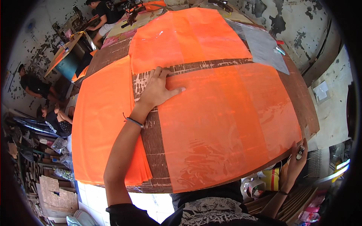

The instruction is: The person cuts orange plastic sheets into rectangular pieces using a small handheld blade and aligns them on a wooden table.

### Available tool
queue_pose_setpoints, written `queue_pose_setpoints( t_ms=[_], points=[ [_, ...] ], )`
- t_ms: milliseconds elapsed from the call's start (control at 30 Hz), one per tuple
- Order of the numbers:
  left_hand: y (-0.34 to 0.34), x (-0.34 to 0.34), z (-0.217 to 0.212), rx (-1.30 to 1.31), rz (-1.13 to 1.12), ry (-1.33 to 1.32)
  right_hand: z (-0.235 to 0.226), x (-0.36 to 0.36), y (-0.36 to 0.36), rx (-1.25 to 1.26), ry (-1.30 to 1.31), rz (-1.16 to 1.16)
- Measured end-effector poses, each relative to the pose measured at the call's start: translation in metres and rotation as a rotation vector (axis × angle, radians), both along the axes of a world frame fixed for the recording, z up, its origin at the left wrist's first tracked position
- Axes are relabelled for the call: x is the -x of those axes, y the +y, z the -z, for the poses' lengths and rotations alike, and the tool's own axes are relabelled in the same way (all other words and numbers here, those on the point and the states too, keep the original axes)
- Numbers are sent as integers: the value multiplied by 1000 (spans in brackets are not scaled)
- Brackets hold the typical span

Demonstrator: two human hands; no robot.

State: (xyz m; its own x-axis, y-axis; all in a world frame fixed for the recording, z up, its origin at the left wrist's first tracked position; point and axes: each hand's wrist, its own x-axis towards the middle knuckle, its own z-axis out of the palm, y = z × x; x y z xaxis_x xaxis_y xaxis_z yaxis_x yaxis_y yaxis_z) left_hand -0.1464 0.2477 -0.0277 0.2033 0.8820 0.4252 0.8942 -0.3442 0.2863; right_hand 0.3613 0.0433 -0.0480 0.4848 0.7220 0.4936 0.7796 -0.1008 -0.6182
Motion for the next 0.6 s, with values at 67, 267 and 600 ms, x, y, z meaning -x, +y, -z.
queue_pose_setpoints(
  t_ms=[67,267,600],
  points=[
    [1,-1,0,46,-4,-1,-11,6,6,73,168,19],
    [5,3,12,-89,-20,2,-4,19,4,-66,28,-77],
    [8,7,7,-13,46,-163,-21,77,-6,-137,169,-346]
  ],
)
